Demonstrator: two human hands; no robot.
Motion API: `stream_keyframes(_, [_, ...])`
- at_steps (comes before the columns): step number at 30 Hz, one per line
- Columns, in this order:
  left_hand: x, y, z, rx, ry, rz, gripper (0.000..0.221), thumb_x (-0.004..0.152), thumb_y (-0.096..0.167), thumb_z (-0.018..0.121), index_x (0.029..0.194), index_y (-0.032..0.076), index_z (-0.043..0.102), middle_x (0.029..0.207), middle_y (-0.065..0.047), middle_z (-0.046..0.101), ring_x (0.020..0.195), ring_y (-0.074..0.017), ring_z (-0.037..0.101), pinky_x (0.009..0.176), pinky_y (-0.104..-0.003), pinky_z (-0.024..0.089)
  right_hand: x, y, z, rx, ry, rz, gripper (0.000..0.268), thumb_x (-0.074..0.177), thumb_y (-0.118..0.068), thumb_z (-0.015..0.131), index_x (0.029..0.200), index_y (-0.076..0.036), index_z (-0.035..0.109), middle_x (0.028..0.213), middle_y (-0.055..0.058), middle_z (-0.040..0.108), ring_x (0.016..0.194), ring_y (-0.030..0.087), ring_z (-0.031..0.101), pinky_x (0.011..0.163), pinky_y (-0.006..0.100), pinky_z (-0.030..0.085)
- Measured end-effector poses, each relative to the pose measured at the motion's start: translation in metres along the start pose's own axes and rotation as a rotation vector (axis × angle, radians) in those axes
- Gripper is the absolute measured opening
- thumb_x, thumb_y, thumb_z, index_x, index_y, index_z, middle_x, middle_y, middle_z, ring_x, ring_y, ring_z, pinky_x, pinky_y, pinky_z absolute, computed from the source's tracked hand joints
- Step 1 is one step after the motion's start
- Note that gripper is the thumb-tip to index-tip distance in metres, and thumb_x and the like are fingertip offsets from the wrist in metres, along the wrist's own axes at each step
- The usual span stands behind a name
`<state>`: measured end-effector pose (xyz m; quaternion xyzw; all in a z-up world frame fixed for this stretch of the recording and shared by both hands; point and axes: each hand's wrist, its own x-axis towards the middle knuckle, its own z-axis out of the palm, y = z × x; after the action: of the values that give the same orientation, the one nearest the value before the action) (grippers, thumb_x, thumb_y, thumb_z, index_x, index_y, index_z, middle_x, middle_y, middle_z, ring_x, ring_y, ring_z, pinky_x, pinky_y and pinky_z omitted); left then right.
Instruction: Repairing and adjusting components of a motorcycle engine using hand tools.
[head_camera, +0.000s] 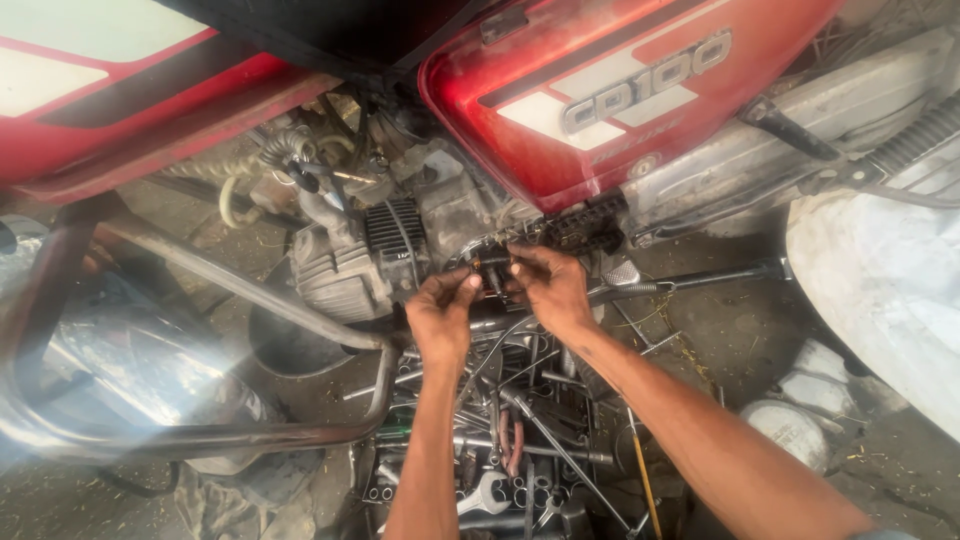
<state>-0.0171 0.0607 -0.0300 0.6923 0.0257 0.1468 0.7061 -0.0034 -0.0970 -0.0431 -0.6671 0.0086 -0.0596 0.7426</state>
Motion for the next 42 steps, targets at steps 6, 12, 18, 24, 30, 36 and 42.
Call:
stream_keyframes(6, [0.003, 0.004, 0.004, 0.043, 0.033, 0.051, 0.02, 0.085, 0.0, 0.078, 0.104, -0.005, 0.073, 0.095, -0.013, 0.077, 0.082, -0.0162, 0.073, 0.075, -0.027, 0.063, 0.003, 0.003, 0.0, 0.033, 0.008, 0.017, 0.034, 0.093, -0.002, 0.066, 0.126, -0.005, 0.069, 0.111, 0.012, 0.077, 0.078, 0.016, 0.075, 0.064, 0.028, 0.065])
stream_keyframes(12, [0.001, 0.003, 0.009, 0.279, 0.137, 0.117, 0.025, 0.083, 0.006, 0.081, 0.108, 0.003, 0.078, 0.099, -0.012, 0.081, 0.085, -0.0146, 0.076, 0.078, -0.028, 0.061, 0.006, 0.011, -0.002, 0.027, -0.01, 0.01, 0.033, 0.094, -0.002, 0.066, 0.126, -0.005, 0.07, 0.109, 0.012, 0.078, 0.077, 0.015, 0.075, 0.062, 0.028, 0.064])
stream_keyframes(18, [-0.005, -0.019, 0.015, 0.399, 0.184, 0.23, 0.02, 0.09, 0.012, 0.079, 0.107, 0.001, 0.08, 0.098, -0.014, 0.08, 0.084, -0.0203, 0.074, 0.077, -0.033, 0.059, 0.01, 0.028, -0.012, 0.093, -0.056, -0.035, 0.031, 0.096, -0.002, 0.068, 0.127, -0.004, 0.07, 0.105, 0.012, 0.077, 0.073, 0.015, 0.074, 0.058, 0.028, 0.062])
stream_keyframes(24, [-0.013, -0.025, 0.028, 0.471, 0.248, 0.574, 0.027, 0.095, 0.007, 0.075, 0.121, -0.004, 0.073, 0.117, -0.022, 0.072, 0.1, -0.0296, 0.075, 0.086, -0.038, 0.059, 0.014, 0.027, -0.012, 0.11, -0.093, -0.051, 0.033, 0.095, -0.001, 0.069, 0.127, -0.005, 0.07, 0.108, 0.011, 0.077, 0.073, 0.014, 0.075, 0.057, 0.027, 0.063])
stream_keyframes(30, [-0.01, -0.026, 0.031, 0.424, 0.298, 0.525, 0.029, 0.092, 0.009, 0.08, 0.118, -0.002, 0.074, 0.117, -0.021, 0.073, 0.1, -0.0296, 0.075, 0.086, -0.037, 0.06, -0.026, -0.02, -0.013, -0.219, -0.034, -0.19, 0.035, 0.094, -0.001, 0.068, 0.129, -0.006, 0.068, 0.106, 0.012, 0.074, 0.077, 0.017, 0.072, 0.061, 0.032, 0.059])
stream_keyframes(36, [-0.011, -0.027, 0.028, 0.28, 0.286, 0.486, 0.027, 0.092, 0.008, 0.081, 0.117, -0.001, 0.075, 0.11, -0.016, 0.076, 0.098, -0.0264, 0.074, 0.089, -0.035, 0.058, -0.197, 0.032, -0.021, -0.781, -0.093, -0.617, 0.021, 0.079, -0.002, 0.071, 0.099, -0.004, 0.065, 0.094, 0.016, 0.064, 0.081, 0.034, 0.065, 0.066, 0.045, 0.053])
stream_keyframes(42, [-0.009, -0.033, 0.029, 0.186, 0.351, 0.509, 0.031, 0.088, 0.013, 0.084, 0.116, 0.002, 0.076, 0.115, -0.014, 0.075, 0.105, -0.0253, 0.074, 0.092, -0.034, 0.057, -0.308, 0.329, -0.123, -1.449, -0.175, 0.119, 0.043, 0.079, -0.02, 0.07, 0.115, -0.001, 0.056, 0.104, 0.018, 0.063, 0.092, 0.039, 0.067, 0.068, 0.046, 0.058])
